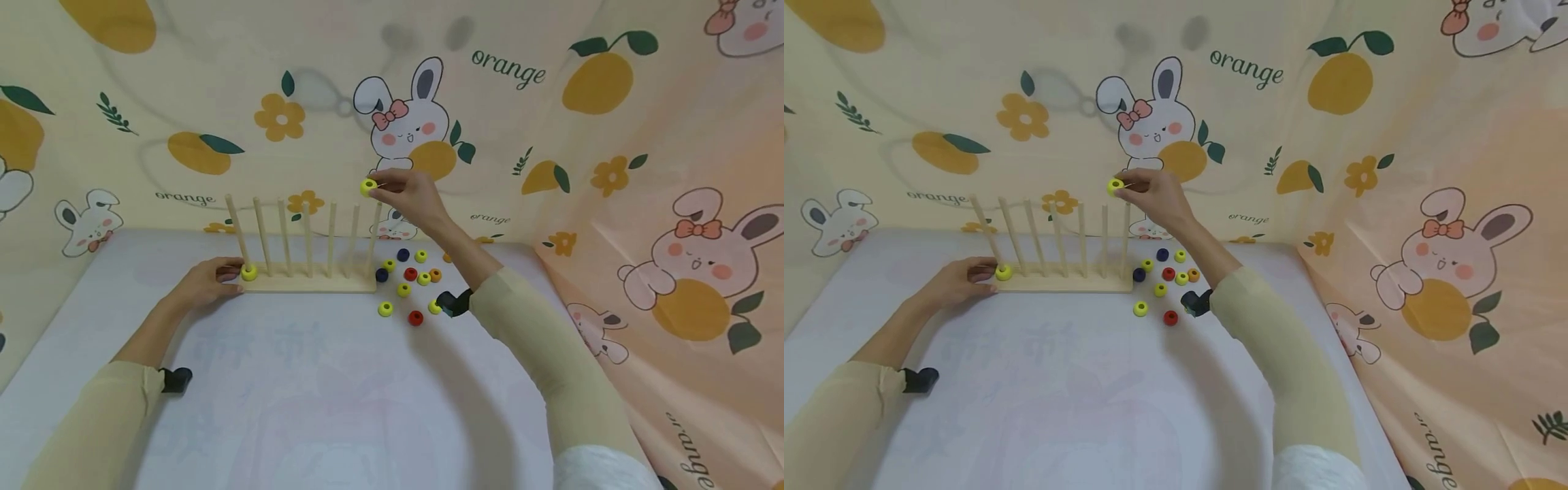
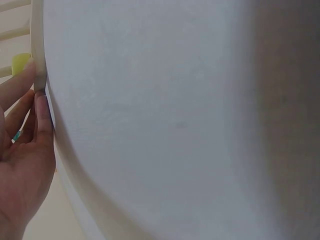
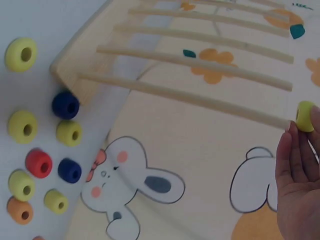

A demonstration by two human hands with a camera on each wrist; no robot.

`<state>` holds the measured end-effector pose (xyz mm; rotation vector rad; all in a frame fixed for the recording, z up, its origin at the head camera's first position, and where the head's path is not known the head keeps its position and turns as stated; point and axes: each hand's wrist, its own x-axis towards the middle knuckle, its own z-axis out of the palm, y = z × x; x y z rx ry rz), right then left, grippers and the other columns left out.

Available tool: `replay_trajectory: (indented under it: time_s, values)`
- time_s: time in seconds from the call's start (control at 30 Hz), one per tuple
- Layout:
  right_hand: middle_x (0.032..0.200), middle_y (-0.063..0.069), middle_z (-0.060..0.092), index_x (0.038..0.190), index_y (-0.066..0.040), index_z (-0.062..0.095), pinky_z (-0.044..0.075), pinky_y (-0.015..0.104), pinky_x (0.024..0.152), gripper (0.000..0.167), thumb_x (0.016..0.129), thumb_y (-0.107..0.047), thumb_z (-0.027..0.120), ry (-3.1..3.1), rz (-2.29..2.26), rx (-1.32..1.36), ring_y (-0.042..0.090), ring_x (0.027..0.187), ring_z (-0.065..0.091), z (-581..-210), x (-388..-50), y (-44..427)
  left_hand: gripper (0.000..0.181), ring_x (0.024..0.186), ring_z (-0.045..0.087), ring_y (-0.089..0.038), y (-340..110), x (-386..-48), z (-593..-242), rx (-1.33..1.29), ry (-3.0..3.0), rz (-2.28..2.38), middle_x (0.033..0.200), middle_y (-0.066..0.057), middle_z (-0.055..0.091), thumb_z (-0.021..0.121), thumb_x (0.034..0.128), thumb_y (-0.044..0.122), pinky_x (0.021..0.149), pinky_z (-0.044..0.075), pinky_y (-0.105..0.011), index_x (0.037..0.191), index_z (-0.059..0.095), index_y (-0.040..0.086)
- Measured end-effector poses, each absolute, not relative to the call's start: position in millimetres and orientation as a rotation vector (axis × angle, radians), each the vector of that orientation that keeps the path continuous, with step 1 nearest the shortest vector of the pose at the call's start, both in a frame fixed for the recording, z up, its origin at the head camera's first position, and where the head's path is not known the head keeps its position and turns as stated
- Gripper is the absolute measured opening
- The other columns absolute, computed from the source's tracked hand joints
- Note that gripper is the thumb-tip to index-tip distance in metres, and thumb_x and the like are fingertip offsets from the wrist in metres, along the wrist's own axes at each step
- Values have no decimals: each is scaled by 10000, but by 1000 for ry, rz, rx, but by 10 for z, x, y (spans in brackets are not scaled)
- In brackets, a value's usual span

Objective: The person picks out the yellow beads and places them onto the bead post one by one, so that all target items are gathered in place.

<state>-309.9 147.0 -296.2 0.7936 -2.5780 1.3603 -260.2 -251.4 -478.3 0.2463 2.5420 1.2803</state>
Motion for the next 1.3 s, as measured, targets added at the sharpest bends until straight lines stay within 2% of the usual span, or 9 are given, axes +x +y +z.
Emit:
replay_trajectory:
  time_s: [0.43, 0.83, 1.3]
  values:
    - [1045, 35, 742, 1143, -72, 738, 588, 252, 834, 267, 889, -150, 760, -2509, 1492, 884, 123, 911, 702, -2932, -3158, 1130, 673, 1346, 417, -460, -2524, -2618, -4796, 275, 2558, 1282, 1458, -332, 407, 685, 914, 22, 1117, 384, -519, 1474, 335, -103]
    - [1112, 69, 729, 1175, -67, 725, 576, 240, 862, 288, 898, -140, 745, -2550, 1607, 945, 141, 954, 700, -2841, -3160, 725, 682, 1355, 406, -458, -2533, -2602, -4807, 248, 2544, 1298, 1470, -328, 392, 686, 916, 28, 1121, 377, -514, 1481, 326, -97]
    - [1084, 12, 731, 1148, -85, 739, 571, 208, 838, 258, 900, -158, 744, -2607, 1602, 985, 90, 936, 692, -2838, -3135, 414, 669, 1336, 434, -446, -2526, -2620, -4781, 249, 2545, 1280, 1440, -317, 436, 706, 910, 49, 1121, 390, -512, 1465, 361, -90]
